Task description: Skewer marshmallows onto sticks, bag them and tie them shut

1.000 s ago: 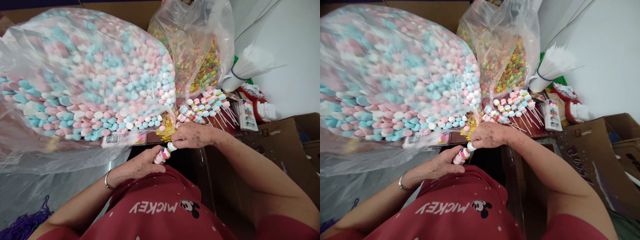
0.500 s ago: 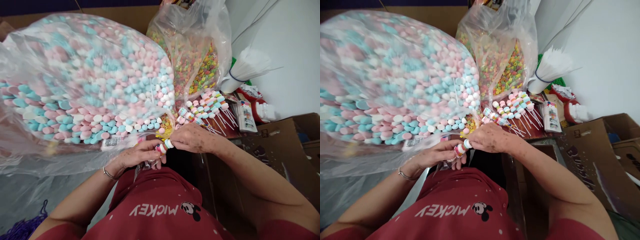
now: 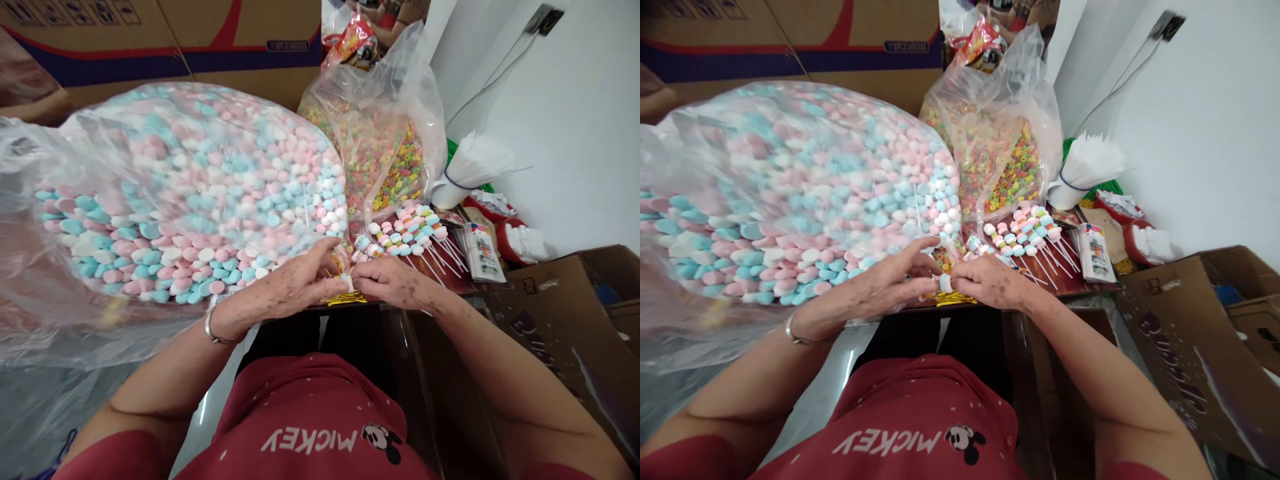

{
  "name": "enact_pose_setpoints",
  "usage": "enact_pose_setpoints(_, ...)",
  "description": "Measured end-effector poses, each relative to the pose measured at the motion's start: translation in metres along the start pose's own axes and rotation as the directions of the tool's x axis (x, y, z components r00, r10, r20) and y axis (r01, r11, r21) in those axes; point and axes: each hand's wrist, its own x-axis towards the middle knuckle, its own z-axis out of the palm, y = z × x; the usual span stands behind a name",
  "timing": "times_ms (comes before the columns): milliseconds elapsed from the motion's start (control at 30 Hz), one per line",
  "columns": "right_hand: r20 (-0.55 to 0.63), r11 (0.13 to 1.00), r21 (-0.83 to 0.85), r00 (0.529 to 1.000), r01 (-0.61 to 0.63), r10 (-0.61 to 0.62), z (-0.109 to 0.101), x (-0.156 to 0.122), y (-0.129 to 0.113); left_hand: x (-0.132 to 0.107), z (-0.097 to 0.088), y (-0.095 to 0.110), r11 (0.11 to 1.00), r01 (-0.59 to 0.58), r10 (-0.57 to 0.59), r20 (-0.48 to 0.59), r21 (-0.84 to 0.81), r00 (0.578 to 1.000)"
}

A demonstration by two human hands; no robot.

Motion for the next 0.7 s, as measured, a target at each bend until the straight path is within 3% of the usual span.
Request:
enact_pose_setpoints(67,-0.113,0.986,0.157,0.990,-0.064,0.082,0.001,-0.006,0.006,-0.002,-0.011,0.013,0.997,-0.053,0.064,-0.228,0.055,0.971)
enact_pose_setpoints(100,-0.176,0.972,0.219,0.976,-0.087,0.128,0.002,-0.009,0.007,-0.006,-0.013,0.017,0.992,-0.105,0.124,-0.386,0.070,0.914)
enact_pose_setpoints(133,-0.246,0.959,0.266,0.955,-0.100,0.168,0.004,-0.013,0.008,-0.010,-0.013,0.019,0.982,-0.170,0.184,-0.553,0.078,0.813)
enact_pose_setpoints(167,-0.319,0.949,0.296,0.925,-0.109,0.205,0.007,-0.016,0.008,-0.015,-0.011,0.019,0.968,-0.237,0.226,-0.708,0.084,0.669)
enact_pose_setpoints(200,-0.395,0.943,0.312,0.887,-0.115,0.239,0.011,-0.019,0.007,-0.019,-0.006,0.016,0.953,-0.291,0.227,-0.826,0.081,0.516)
enact_pose_setpoints(233,-0.464,0.938,0.325,0.844,-0.120,0.269,0.016,-0.021,0.006,-0.023,0.000,0.012,0.942,-0.332,0.188,-0.888,0.042,0.420)
enact_pose_setpoints(267,-0.521,0.933,0.337,0.802,-0.122,0.293,0.022,-0.022,0.004,-0.025,0.007,0.008,0.934,-0.354,0.124,-0.899,-0.036,0.419)
enact_pose_setpoints(300,-0.564,0.928,0.353,0.764,-0.119,0.312,0.029,-0.022,0.002,-0.025,0.014,0.003,0.924,-0.349,0.035,-0.871,-0.159,0.491)
enact_pose_setpoints(367,-0.624,0.922,0.374,0.708,-0.102,0.332,0.045,-0.018,-0.003,-0.020,0.026,-0.002,0.852,-0.284,-0.146,-0.720,-0.440,0.678)
enact_pose_setpoints(400,-0.655,0.927,0.366,0.685,-0.084,0.320,0.053,-0.014,-0.006,-0.015,0.031,-0.002,0.795,-0.264,-0.202,-0.648,-0.547,0.734)
enact_pose_setpoints(433,-0.688,0.938,0.342,0.663,-0.064,0.296,0.061,-0.010,-0.008,-0.008,0.035,-0.001,0.739,-0.278,-0.220,-0.609,-0.614,0.762)
enact_pose_setpoints(533,-0.750,0.969,0.247,0.630,-0.015,0.201,0.081,0.003,-0.016,0.016,0.039,0.006,0.610,-0.361,-0.216,-0.586,-0.705,0.781)
enact_pose_setpoints(600,-0.710,0.956,0.293,0.672,0.010,0.210,0.092,0.009,-0.019,0.029,0.038,0.009,0.570,-0.375,-0.244,-0.586,-0.731,0.772)
enact_pose_setpoints(700,-0.571,0.858,0.514,0.756,0.025,0.320,0.104,0.011,-0.020,0.041,0.037,0.007,0.537,-0.369,-0.276,-0.572,-0.759,0.773)
